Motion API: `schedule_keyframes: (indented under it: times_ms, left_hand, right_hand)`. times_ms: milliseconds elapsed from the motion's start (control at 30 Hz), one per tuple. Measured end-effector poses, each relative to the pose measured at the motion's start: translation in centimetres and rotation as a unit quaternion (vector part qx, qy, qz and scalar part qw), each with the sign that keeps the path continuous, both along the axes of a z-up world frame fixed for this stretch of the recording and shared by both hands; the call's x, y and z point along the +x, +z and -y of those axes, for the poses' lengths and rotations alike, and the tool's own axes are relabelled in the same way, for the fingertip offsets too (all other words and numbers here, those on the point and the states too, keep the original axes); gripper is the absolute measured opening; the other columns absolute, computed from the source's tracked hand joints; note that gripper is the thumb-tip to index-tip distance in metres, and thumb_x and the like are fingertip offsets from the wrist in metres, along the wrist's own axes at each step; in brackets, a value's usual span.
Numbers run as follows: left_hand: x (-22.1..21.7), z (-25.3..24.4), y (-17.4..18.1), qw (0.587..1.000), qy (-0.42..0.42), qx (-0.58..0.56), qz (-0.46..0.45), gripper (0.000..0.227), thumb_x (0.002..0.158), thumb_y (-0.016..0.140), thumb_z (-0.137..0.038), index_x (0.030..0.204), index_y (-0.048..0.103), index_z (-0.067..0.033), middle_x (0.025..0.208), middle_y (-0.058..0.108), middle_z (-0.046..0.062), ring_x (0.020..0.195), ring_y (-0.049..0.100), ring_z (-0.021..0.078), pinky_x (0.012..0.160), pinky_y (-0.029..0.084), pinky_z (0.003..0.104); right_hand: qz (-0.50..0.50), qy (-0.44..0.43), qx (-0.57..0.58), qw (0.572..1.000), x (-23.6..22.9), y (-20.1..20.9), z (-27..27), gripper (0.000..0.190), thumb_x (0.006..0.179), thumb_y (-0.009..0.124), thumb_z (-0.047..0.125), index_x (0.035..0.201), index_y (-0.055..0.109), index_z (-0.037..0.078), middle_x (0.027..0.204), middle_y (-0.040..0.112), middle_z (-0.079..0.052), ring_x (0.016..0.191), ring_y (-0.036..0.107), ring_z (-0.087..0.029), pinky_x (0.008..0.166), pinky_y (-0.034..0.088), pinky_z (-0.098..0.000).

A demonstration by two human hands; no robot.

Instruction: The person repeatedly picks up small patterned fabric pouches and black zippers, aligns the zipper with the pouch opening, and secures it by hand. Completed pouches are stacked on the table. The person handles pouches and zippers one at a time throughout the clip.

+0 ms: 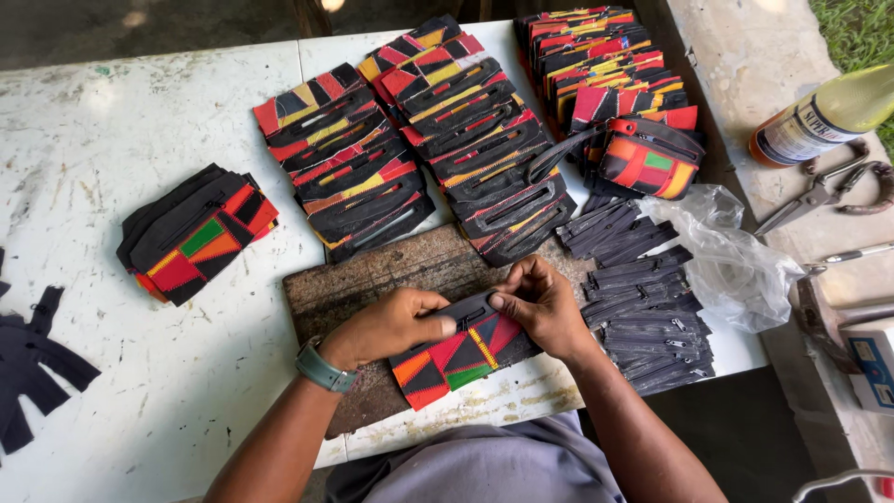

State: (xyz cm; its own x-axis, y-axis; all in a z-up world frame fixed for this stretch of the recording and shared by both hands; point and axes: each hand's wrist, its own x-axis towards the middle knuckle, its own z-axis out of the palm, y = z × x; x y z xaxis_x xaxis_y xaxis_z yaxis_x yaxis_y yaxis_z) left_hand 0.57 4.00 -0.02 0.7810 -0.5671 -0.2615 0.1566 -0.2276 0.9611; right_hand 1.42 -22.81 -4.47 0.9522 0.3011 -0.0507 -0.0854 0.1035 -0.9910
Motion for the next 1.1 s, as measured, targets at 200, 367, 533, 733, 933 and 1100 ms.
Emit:
schedule_keyframes:
  times_ms: [200, 367, 533, 733, 933, 1100]
  left_hand:
    - [-1.1, 1.0, 0.5, 0.972, -0.008, 0.169, 0.164, 0.024, 0.087, 0.076, -0.026, 0.096, 0.074, -0.0033, 0.075, 0.071, 0.017, 0.066, 0.070, 0.0239, 0.063, 0.053, 0.040]
    - [-1.8, 3.0, 2.1, 0.953, 0.001, 0.177, 0.247, 0.024, 0.090, 0.073, -0.026, 0.088, 0.070, -0.0026, 0.078, 0.071, 0.019, 0.075, 0.071, 0.0378, 0.066, 0.053, 0.048]
    - [-3.8, 2.1, 3.1, 0.943, 0.022, 0.191, 0.270, 0.029, 0.090, 0.074, -0.029, 0.084, 0.069, -0.0018, 0.073, 0.068, 0.022, 0.072, 0.068, 0.0419, 0.063, 0.050, 0.051]
    - [-5.7, -2.0, 3.2, 0.955, 0.107, 0.151, 0.233, 0.024, 0.092, 0.072, -0.024, 0.095, 0.071, 0.0000, 0.078, 0.072, 0.020, 0.069, 0.072, 0.0319, 0.061, 0.053, 0.041]
    - [-7.3, -5.0, -2.2, 0.941, 0.317, 0.024, 0.119, 0.020, 0.087, 0.076, -0.015, 0.100, 0.076, 0.0008, 0.074, 0.074, 0.006, 0.064, 0.063, 0.0082, 0.054, 0.052, 0.026]
    - [-7.2, -13.3, -6.1, 0.862, 0.482, -0.039, 0.153, 0.024, 0.086, 0.079, -0.011, 0.105, 0.074, 0.0020, 0.084, 0.072, 0.002, 0.071, 0.062, 0.0061, 0.065, 0.050, 0.021]
  right_hand:
    - [-0.004, 0.139, -0.165, 0.976, -0.5, 3.7, -0.8, 0.035, 0.084, 0.079, 0.003, 0.116, 0.067, 0.004, 0.098, 0.075, -0.002, 0.092, 0.068, -0.010, 0.084, 0.056, -0.0276]
    - [0.053, 0.143, -0.255, 0.955, -1.5, 6.1, -2.0, 0.013, 0.082, 0.082, 0.011, 0.092, 0.077, 0.004, 0.088, 0.080, 0.000, 0.081, 0.072, -0.008, 0.074, 0.058, -0.0264]
    - [0.062, 0.127, -0.262, 0.955, -2.2, 4.9, -1.0, 0.014, 0.082, 0.083, 0.013, 0.092, 0.078, 0.004, 0.084, 0.079, -0.003, 0.078, 0.070, -0.009, 0.070, 0.057, -0.0271]
    - [0.003, 0.044, -0.194, 0.980, -1.4, 2.8, -0.3, 0.015, 0.081, 0.085, 0.014, 0.088, 0.076, 0.004, 0.079, 0.077, -0.003, 0.074, 0.067, -0.008, 0.066, 0.056, -0.0282]
    - [0.026, 0.022, -0.155, 0.987, -1.2, 3.8, -3.5, 0.015, 0.084, 0.081, 0.015, 0.094, 0.076, 0.004, 0.084, 0.078, -0.002, 0.077, 0.068, -0.008, 0.069, 0.057, -0.0268]
    - [0.043, 0.027, -0.078, 0.996, -1.2, 4.9, -5.4, 0.022, 0.085, 0.076, 0.014, 0.105, 0.070, 0.006, 0.100, 0.077, -0.001, 0.091, 0.071, -0.007, 0.079, 0.059, -0.0267]
